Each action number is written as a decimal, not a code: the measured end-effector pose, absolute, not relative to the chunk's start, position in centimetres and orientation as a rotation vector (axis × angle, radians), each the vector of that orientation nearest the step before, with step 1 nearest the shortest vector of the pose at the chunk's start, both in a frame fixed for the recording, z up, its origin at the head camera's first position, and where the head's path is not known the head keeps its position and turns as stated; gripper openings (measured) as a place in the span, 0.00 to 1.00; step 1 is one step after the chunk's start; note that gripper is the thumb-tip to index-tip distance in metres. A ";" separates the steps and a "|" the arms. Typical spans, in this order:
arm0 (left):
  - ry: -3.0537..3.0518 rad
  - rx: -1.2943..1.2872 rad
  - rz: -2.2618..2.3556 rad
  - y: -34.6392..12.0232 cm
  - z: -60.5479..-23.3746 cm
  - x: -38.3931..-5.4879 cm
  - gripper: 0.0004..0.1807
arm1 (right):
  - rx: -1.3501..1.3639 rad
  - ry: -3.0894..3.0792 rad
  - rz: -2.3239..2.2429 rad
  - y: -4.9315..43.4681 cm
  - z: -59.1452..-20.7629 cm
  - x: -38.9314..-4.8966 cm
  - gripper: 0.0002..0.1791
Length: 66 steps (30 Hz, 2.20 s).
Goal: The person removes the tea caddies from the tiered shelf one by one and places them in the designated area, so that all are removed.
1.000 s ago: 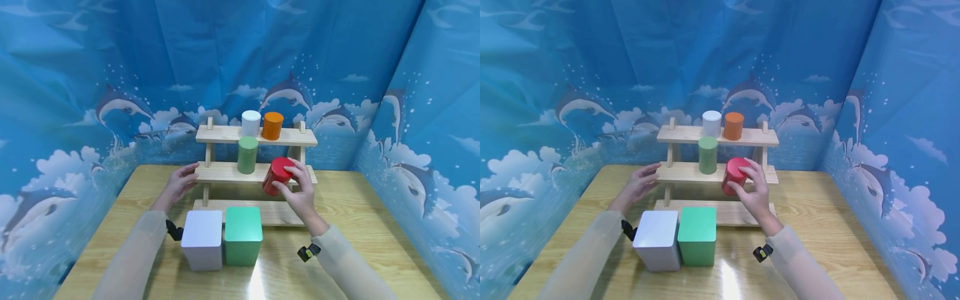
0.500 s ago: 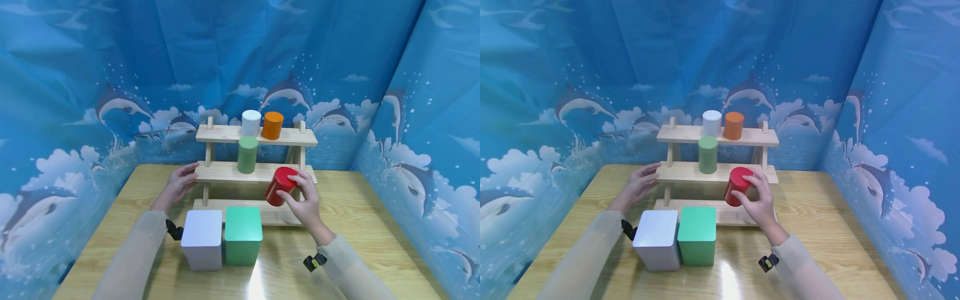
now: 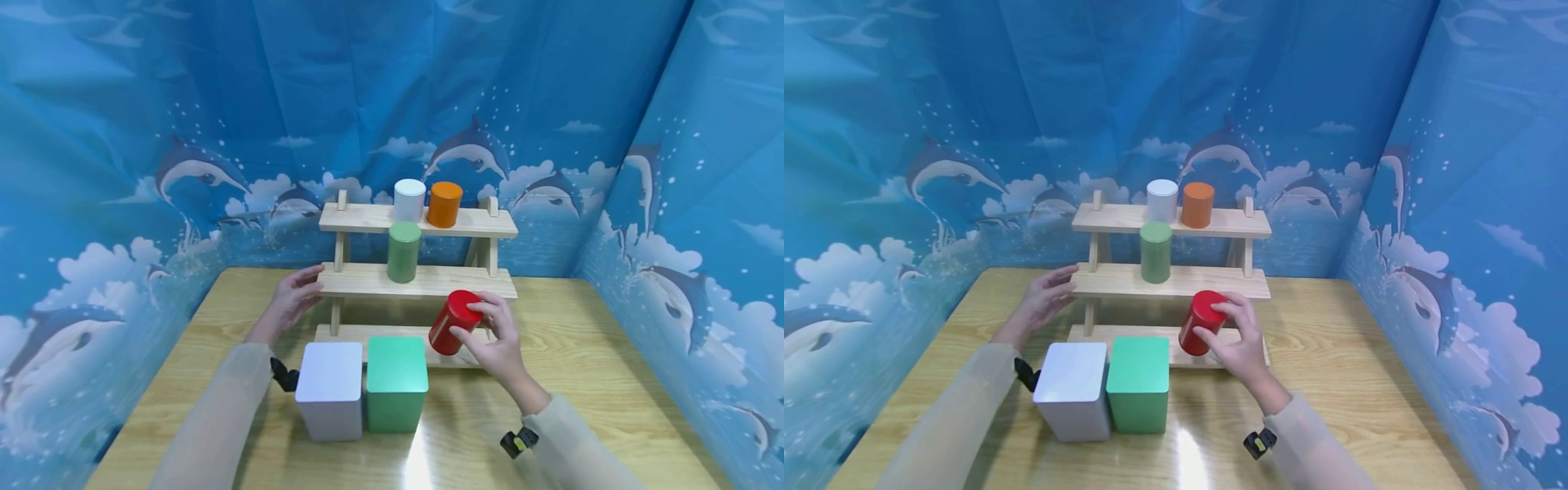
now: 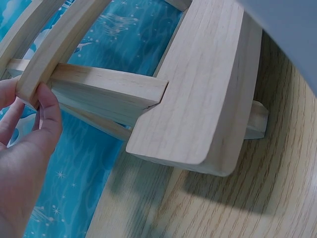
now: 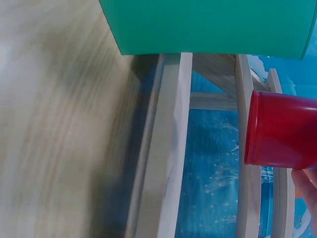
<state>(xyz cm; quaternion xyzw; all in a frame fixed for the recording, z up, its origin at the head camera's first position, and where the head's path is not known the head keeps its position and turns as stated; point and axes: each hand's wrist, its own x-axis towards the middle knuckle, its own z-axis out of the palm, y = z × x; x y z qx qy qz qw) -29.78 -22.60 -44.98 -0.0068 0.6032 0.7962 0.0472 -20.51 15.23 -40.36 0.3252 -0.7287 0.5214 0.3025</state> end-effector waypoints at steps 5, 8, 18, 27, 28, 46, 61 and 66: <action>1.827 -0.012 2.448 -22.6 -45.0 -29.8 0.30 | 0.861 -1.969 1.361 15.6 -41.3 -20.1 0.28; 1.820 0.001 2.456 -22.7 -45.0 -29.8 0.30 | 0.871 -1.978 1.348 15.6 -41.2 -19.6 0.27; 1.844 0.004 2.464 -22.6 -45.2 -29.8 0.28 | 0.898 -2.098 1.317 16.2 -41.6 -18.1 0.26; 1.834 0.013 2.464 -22.6 -45.2 -29.9 0.29 | 1.000 -2.116 1.364 16.0 -42.8 -17.3 0.25; 1.839 0.003 2.462 -22.6 -45.2 -29.9 0.29 | 1.023 -2.107 1.372 15.9 -43.0 -17.2 0.25; 1.834 0.004 2.446 -22.7 -45.2 -30.0 0.30 | 1.127 -2.193 1.432 16.0 -45.4 -16.7 0.22; 1.848 -0.010 2.441 -22.5 -45.2 -29.9 0.29 | 1.167 -2.195 1.489 16.0 -46.2 -16.5 0.23; 1.860 -0.005 2.434 -22.6 -45.2 -29.9 0.29 | 1.183 -2.201 1.478 16.1 -46.3 -16.5 0.23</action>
